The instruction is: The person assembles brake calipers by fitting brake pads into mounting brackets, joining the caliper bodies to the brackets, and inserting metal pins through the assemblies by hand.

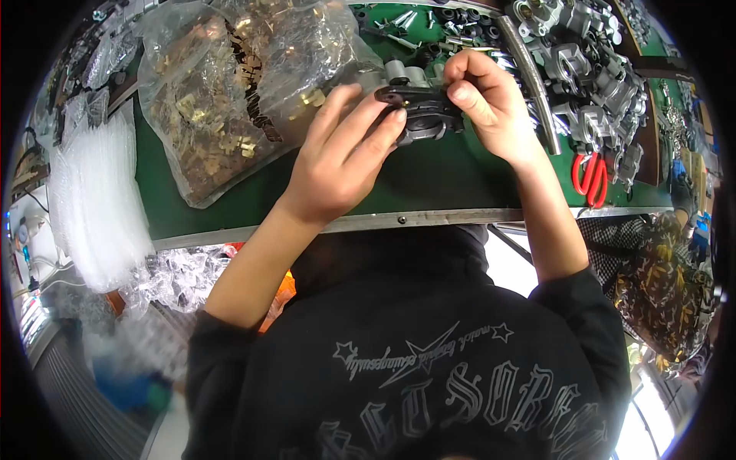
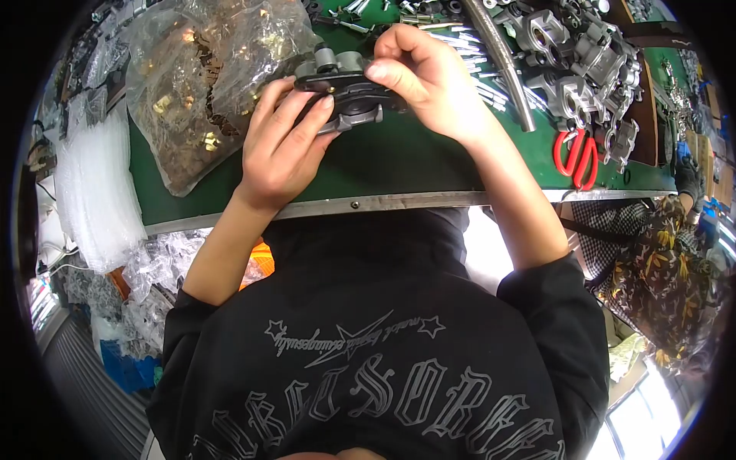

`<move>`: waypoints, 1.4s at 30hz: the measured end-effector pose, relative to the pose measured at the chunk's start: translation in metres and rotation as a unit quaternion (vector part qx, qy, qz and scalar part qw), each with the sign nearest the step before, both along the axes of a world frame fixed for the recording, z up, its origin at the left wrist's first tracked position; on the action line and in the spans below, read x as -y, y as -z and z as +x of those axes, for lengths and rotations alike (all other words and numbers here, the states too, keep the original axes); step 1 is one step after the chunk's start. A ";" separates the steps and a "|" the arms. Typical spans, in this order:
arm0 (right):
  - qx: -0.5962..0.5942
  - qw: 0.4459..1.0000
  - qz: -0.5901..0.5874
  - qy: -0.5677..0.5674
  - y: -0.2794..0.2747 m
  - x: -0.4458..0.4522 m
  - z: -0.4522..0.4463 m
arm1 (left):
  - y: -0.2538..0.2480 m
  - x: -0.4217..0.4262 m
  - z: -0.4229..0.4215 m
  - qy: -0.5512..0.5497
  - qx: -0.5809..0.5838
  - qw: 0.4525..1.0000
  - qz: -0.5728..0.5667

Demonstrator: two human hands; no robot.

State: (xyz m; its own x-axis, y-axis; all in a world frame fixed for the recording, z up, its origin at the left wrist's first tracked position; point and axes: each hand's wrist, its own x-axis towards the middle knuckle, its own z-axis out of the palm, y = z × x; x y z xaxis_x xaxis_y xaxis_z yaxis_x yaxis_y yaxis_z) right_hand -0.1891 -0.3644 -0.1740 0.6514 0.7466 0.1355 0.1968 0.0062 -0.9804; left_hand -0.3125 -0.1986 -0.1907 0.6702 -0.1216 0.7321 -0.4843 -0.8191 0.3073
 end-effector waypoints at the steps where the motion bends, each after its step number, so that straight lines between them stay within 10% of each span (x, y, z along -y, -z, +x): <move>1: -0.032 0.999 0.015 -0.019 0.001 0.003 0.001 | 0.000 0.000 0.000 0.004 0.002 1.000 -0.003; 5: -0.028 0.998 0.028 -0.051 0.005 0.008 0.004 | 0.000 0.001 0.002 0.009 -0.007 1.000 -0.004; 8: 0.316 0.943 -0.099 -0.020 -0.013 -0.001 0.004 | -0.003 -0.001 0.004 0.018 -0.012 1.000 0.011; 21: 0.234 0.949 -0.203 -0.055 -0.027 -0.006 -0.009 | -0.014 0.011 -0.026 -0.081 -0.080 0.974 -0.196; 24: 0.210 0.956 -0.203 0.017 -0.028 0.000 -0.033 | -0.006 0.038 -0.065 -0.022 -0.215 0.719 -0.661; 27: 0.257 0.948 -0.178 0.064 -0.041 -0.006 -0.062 | -0.014 0.042 -0.061 0.157 -0.247 0.479 -0.828; 35: 0.348 0.908 -0.208 0.109 -0.039 -0.011 -0.091 | -0.027 0.063 -0.029 0.082 -0.114 0.415 -0.899; 39: 0.281 0.936 -0.208 0.043 -0.056 0.002 -0.077 | -0.024 0.065 -0.030 0.035 -0.161 0.565 -0.808; 42: 0.206 0.971 -0.122 -0.009 -0.060 0.002 -0.062 | -0.027 0.064 -0.028 0.109 -0.129 0.546 -0.821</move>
